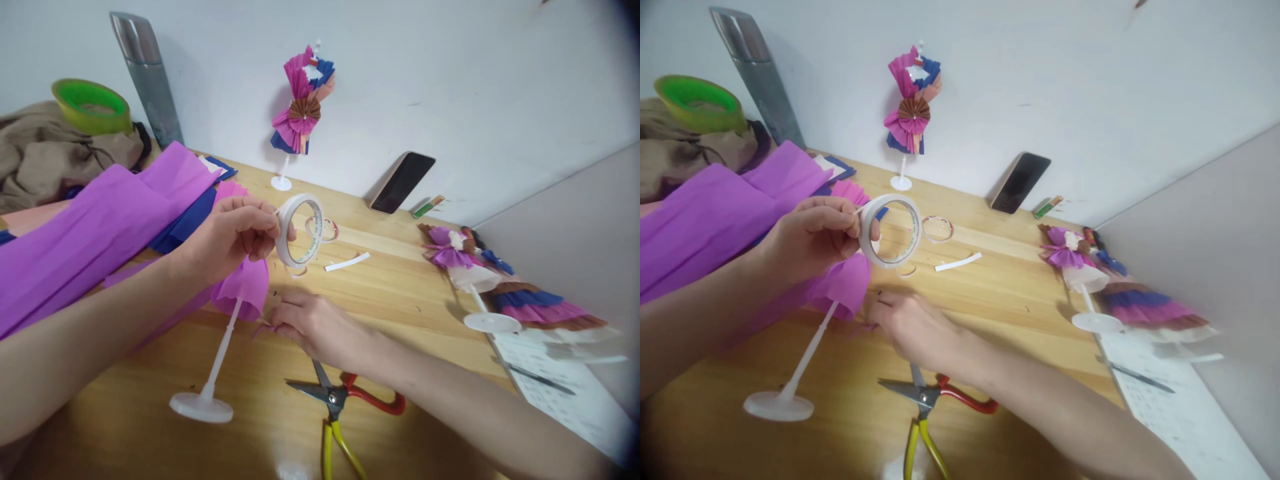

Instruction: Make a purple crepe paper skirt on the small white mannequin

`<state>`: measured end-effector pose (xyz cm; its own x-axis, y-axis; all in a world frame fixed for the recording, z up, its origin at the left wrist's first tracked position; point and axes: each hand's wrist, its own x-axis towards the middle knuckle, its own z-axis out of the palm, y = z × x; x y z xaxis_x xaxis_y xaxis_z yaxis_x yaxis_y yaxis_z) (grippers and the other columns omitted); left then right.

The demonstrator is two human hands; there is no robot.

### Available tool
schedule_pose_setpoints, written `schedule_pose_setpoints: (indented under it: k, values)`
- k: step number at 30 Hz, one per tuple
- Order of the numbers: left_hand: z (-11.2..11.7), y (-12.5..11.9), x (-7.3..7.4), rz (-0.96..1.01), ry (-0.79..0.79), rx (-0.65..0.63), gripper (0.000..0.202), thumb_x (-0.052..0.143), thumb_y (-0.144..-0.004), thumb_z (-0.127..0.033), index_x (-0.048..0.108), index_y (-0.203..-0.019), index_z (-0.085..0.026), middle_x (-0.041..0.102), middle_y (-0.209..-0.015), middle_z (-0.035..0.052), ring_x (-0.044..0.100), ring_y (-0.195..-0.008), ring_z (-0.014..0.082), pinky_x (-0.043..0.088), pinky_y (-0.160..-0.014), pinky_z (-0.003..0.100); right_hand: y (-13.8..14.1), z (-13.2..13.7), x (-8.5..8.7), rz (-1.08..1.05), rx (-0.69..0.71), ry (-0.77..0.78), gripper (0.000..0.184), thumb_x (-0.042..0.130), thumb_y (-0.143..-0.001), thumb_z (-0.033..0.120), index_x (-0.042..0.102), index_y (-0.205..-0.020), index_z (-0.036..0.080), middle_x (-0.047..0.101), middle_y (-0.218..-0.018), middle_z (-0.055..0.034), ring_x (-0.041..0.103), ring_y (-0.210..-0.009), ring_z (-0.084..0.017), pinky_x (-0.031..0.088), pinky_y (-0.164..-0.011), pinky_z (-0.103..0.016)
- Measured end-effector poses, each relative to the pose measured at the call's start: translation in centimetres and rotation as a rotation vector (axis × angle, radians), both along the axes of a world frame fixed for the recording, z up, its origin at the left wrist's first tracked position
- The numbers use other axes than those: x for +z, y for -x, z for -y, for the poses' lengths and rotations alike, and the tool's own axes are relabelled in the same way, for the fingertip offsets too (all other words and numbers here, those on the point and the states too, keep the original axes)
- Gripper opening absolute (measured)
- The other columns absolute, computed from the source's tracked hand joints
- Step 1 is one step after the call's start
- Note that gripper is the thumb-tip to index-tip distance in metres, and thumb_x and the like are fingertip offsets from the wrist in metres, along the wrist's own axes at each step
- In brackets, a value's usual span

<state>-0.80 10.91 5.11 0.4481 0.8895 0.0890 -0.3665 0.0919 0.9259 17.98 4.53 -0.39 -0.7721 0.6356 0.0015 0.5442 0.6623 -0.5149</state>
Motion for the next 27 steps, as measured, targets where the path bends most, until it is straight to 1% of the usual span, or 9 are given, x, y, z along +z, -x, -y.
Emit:
schedule_pose_setpoints:
  k: [3,6,8,10,14,18,22,25,27]
  values:
    - [0.1,0.0,0.0,-0.003,0.009,0.002,0.013,0.057,-0.063,-0.015,0.063,-0.051,-0.014,0.067,-0.059,0.0037,0.047,-0.039,0.0075,0.029,-0.037,0.02,1.0,-0.4,0.0,0.008,0.027,0.004,0.013,0.055,-0.089,0.007,0.065,-0.095,0.014,0.064,-0.093,-0.0063,0.062,-0.084,-0.016,0.049,-0.076,-0.025]
    - [0.1,0.1,0.2,-0.015,0.017,0.009,0.014,0.057,-0.063,-0.015,0.063,-0.05,-0.014,0.068,-0.06,0.0043,0.048,-0.04,0.008,0.03,-0.037,0.02,1.3,-0.4,0.1,0.132,0.052,-0.066,0.013,0.055,-0.087,0.005,0.064,-0.087,0.013,0.064,-0.089,-0.0073,0.061,-0.078,-0.017,0.047,-0.069,-0.026]
    - [0.1,0.1,0.4,-0.015,0.02,0.019,0.014,0.057,-0.061,-0.014,0.064,-0.049,-0.014,0.069,-0.06,0.0052,0.048,-0.039,0.0085,0.031,-0.037,0.021,0.9,-0.4,0.5,0.222,0.044,-0.127,0.013,0.054,-0.084,0.003,0.063,-0.088,0.012,0.064,-0.087,-0.0082,0.059,-0.075,-0.018,0.044,-0.065,-0.027]
    - [0.0,0.2,0.6,-0.006,0.022,0.029,0.013,0.057,-0.06,-0.014,0.064,-0.049,-0.014,0.069,-0.06,0.0053,0.048,-0.039,0.0087,0.03,-0.037,0.021,0.1,-0.8,0.9,0.236,-0.035,-0.159,0.013,0.053,-0.086,0.004,0.062,-0.092,0.011,0.065,-0.09,-0.0095,0.059,-0.077,-0.019,0.043,-0.066,-0.028]
    - [-0.1,0.3,0.8,0.016,0.023,0.046,0.013,0.058,-0.062,-0.014,0.063,-0.049,-0.013,0.069,-0.061,0.0042,0.048,-0.038,0.0077,0.032,-0.037,0.02,-1.4,-2.8,1.1,0.184,-0.287,-0.185,0.011,0.05,-0.091,0.01,0.06,-0.095,0.012,0.064,-0.095,-0.0092,0.06,-0.08,-0.017,0.041,-0.068,-0.026]
    - [-0.2,0.4,0.6,0.015,0.009,0.044,0.012,0.06,-0.061,-0.017,0.063,-0.05,-0.013,0.068,-0.06,0.0028,0.048,-0.037,0.0074,0.032,-0.037,0.019,-1.5,-4.5,0.0,0.258,-0.336,-0.164,0.012,0.05,-0.093,0.015,0.062,-0.09,0.015,0.067,-0.091,-0.0074,0.061,-0.077,-0.017,0.036,-0.064,-0.025]
    - [-0.2,0.4,0.4,-0.014,0.005,0.048,0.011,0.061,-0.062,-0.018,0.063,-0.051,-0.014,0.068,-0.06,0.0024,0.048,-0.038,0.0075,0.032,-0.037,0.019,-0.7,-4.7,-0.7,0.301,-0.337,-0.161,0.013,0.053,-0.088,0.012,0.064,-0.082,0.015,0.068,-0.087,-0.0087,0.061,-0.075,-0.018,0.033,-0.061,-0.027]
    - [-0.1,0.4,0.4,-0.016,0.012,0.045,0.011,0.061,-0.062,-0.018,0.063,-0.052,-0.014,0.068,-0.06,0.002,0.049,-0.038,0.0074,0.032,-0.038,0.02,-1.4,-4.6,0.3,0.307,-0.304,-0.172,0.012,0.054,-0.086,0.011,0.064,-0.09,0.015,0.067,-0.092,-0.0094,0.06,-0.077,-0.018,0.034,-0.062,-0.027]
    - [-0.1,0.4,0.5,0.005,0.022,0.049,0.012,0.061,-0.063,-0.017,0.063,-0.052,-0.014,0.065,-0.054,0.0002,0.048,-0.038,0.0076,0.031,-0.038,0.019,-3.0,-4.9,1.5,0.292,-0.318,-0.195,0.014,0.052,-0.086,0.011,0.063,-0.094,0.015,0.066,-0.094,-0.0092,0.059,-0.08,-0.019,0.037,-0.067,-0.026]
